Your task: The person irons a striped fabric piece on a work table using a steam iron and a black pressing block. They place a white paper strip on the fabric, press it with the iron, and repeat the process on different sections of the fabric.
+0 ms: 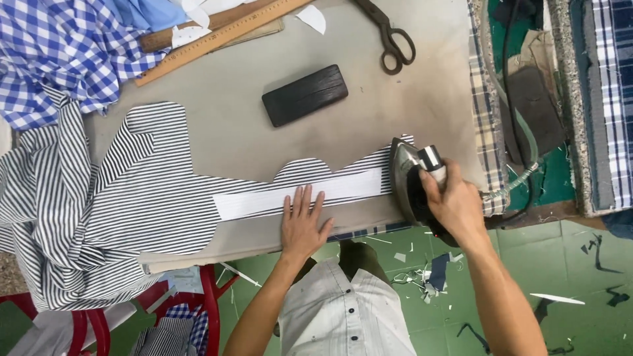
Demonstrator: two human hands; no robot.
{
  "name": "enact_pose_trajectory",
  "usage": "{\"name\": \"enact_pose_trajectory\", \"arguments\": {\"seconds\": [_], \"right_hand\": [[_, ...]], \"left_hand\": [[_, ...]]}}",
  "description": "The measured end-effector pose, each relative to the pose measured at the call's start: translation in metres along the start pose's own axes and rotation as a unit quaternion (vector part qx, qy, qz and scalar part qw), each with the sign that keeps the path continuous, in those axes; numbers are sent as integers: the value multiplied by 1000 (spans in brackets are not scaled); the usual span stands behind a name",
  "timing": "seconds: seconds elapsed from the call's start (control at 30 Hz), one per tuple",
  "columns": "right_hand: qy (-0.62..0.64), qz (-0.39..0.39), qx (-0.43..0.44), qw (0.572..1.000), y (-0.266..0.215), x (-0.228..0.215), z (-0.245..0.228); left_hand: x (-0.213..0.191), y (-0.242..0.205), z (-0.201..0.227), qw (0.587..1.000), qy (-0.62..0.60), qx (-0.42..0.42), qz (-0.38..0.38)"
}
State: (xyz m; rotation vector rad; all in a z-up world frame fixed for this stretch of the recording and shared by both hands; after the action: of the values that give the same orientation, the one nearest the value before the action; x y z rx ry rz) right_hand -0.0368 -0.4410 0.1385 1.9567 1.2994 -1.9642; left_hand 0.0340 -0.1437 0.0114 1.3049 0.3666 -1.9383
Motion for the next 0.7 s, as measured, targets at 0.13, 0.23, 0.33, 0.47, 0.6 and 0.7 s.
{"name": "enact_pose_trajectory", "arguments": {"seconds": [0.13, 0.23, 0.33, 0.47, 0.6, 0.7], "right_hand": [[-12, -28, -22, 999, 0, -1, -32], [-25, -35, -49, 998, 3, 4, -50], [-30, -54, -55, 997, 0, 9, -68], [-47, -36, -40, 997, 5, 16, -75], [-72, 21, -24, 997, 16, 31, -69], [-63, 51, -28, 996, 21, 46, -59]], "left_hand": [[0, 2, 1, 1000, 14, -3, 5], [-1, 2, 1, 1000, 23, 1, 7], [-5, 2, 5, 999, 26, 11, 15], [-11, 4, 6, 1000, 25, 11, 2], [-6, 3, 1, 1000, 10, 6, -22], [-9, 2, 1, 999, -4, 3, -44]]}}
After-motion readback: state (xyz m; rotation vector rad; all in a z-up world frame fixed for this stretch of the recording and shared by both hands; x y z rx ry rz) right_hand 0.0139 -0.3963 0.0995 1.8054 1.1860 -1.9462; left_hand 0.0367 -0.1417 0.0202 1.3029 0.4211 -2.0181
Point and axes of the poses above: each hand's wrist, its own y-axis towards the middle knuckle, its own x-axis out of the palm, z = x × y, the point moved 8 cm from there along y, towards the middle knuckle, and after that the axes turned 7 degrees about -y, right-handed, at the moved point
